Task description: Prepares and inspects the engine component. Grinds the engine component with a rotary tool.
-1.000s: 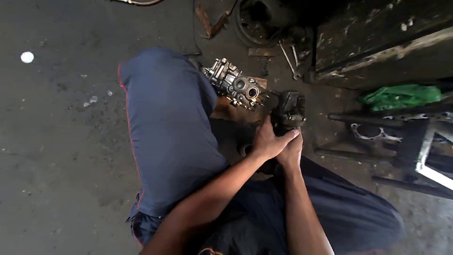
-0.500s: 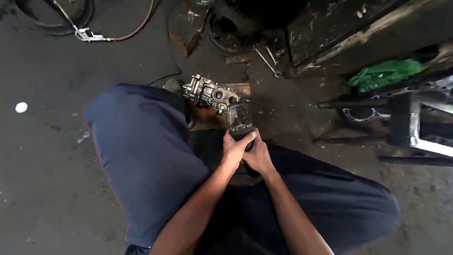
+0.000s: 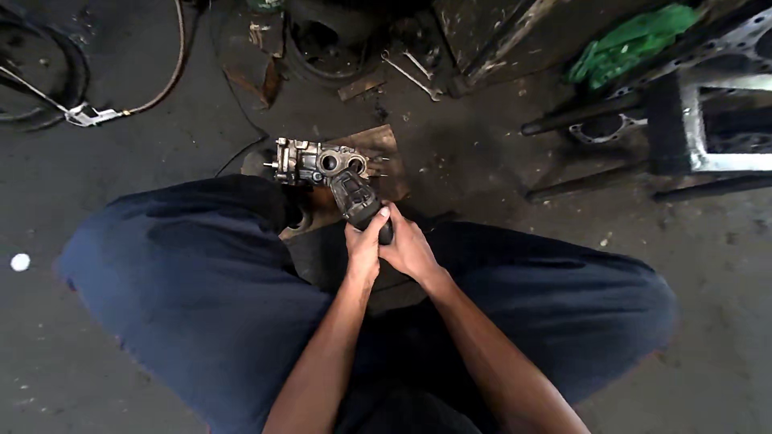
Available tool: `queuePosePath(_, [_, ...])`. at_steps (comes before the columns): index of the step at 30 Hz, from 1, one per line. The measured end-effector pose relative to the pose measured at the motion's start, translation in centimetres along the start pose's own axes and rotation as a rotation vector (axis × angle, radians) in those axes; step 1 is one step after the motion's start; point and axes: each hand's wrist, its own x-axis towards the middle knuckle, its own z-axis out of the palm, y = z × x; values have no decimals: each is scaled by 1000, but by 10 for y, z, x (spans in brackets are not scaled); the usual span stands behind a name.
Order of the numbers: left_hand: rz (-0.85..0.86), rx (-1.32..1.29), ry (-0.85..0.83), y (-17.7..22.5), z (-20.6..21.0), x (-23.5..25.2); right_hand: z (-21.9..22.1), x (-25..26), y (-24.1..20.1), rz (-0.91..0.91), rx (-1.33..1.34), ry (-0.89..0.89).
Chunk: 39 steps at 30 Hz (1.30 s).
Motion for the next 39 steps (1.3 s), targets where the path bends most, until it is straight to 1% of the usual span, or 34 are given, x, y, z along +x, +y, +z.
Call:
queuePosePath(9, [-5, -6, -32, -6, -2, 11, 2, 9, 2, 25, 13, -1])
queuePosePath(13, [-37, 1, -30, -6, -1, 15, 2, 15, 3, 31, 24, 3])
queuePosePath(21, [-24, -37, -24, 1, 2, -2, -3, -1, -3, -3, -4, 45])
queuePosePath(26, [-4, -43, -25, 2, 2, -5, -3, -4, -4, -14, -6, 59])
queuePosePath(39, [-32, -11, -40, -9, -2, 14, 4, 12, 4, 7, -1, 56])
